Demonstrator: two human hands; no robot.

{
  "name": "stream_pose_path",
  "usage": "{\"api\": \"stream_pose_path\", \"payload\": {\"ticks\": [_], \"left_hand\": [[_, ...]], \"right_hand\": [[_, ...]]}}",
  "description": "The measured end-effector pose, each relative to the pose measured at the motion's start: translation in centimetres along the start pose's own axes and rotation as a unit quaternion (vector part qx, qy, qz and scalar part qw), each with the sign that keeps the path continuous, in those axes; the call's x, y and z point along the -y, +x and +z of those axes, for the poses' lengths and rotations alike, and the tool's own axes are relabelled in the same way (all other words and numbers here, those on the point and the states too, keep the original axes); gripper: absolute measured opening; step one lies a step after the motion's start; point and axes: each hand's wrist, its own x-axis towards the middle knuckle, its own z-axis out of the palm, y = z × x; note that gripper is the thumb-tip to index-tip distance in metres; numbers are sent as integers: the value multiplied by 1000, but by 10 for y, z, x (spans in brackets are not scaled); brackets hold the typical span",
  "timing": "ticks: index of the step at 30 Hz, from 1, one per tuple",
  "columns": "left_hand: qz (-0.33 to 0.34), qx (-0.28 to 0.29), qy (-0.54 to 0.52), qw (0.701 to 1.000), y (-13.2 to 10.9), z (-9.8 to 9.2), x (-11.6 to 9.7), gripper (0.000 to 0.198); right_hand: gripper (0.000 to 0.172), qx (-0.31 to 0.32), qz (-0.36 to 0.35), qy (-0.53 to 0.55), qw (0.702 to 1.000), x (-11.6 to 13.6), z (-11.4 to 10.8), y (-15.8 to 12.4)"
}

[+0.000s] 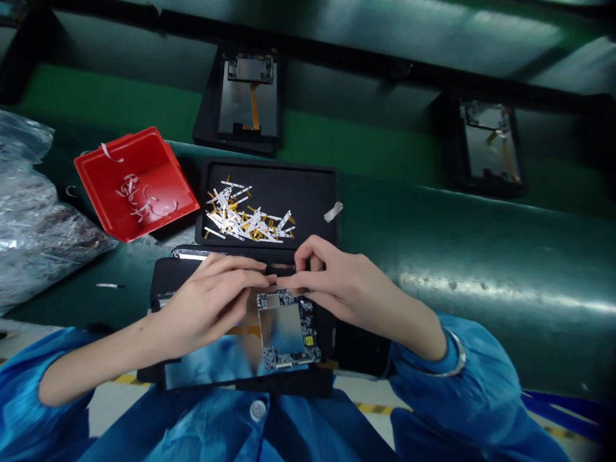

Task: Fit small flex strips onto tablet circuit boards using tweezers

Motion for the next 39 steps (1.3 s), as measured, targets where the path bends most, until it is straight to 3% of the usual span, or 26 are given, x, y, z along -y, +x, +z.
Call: {"api": "stream_pose_path", "payload": {"ticks": [3, 6, 9, 12, 14, 17, 21, 24, 29, 39], "left_hand": [[61, 2, 84, 995, -5, 2, -1, 23], [68, 8, 111, 991, -6, 3, -3, 25], [25, 21, 64, 997, -2, 3, -7, 28], [-15, 15, 24, 999, 3, 5, -10, 34], [-3, 26, 44, 999, 4, 7, -11, 36], [75, 40, 137, 987, 2, 10, -11, 35], [123, 36, 203, 971, -1, 10, -10, 32], [104, 35, 184, 977, 0, 10, -9, 34], [117, 37, 190, 974, 5, 9, -11, 29], [131, 62, 204, 968, 2, 6, -12, 26]], "right_hand": [[24, 52, 41, 1, 998, -1, -7, 1], [25, 37, 14, 67, 997, -4, -10, -3], [25, -76, 3, 197, 977, -7, -12, -11], [22, -219, 60, 328, 917, -8, -11, -16], [31, -250, 80, 383, 886, -9, -5, -14], [45, -221, 147, 451, 852, -10, 7, -4], [33, -148, 186, 563, 792, -13, 18, 3], [34, -122, 170, 568, 796, -13, 17, 1], [37, -134, 172, 540, 813, -12, 18, -1], [34, -160, 188, 535, 808, -11, 21, 0]]}}
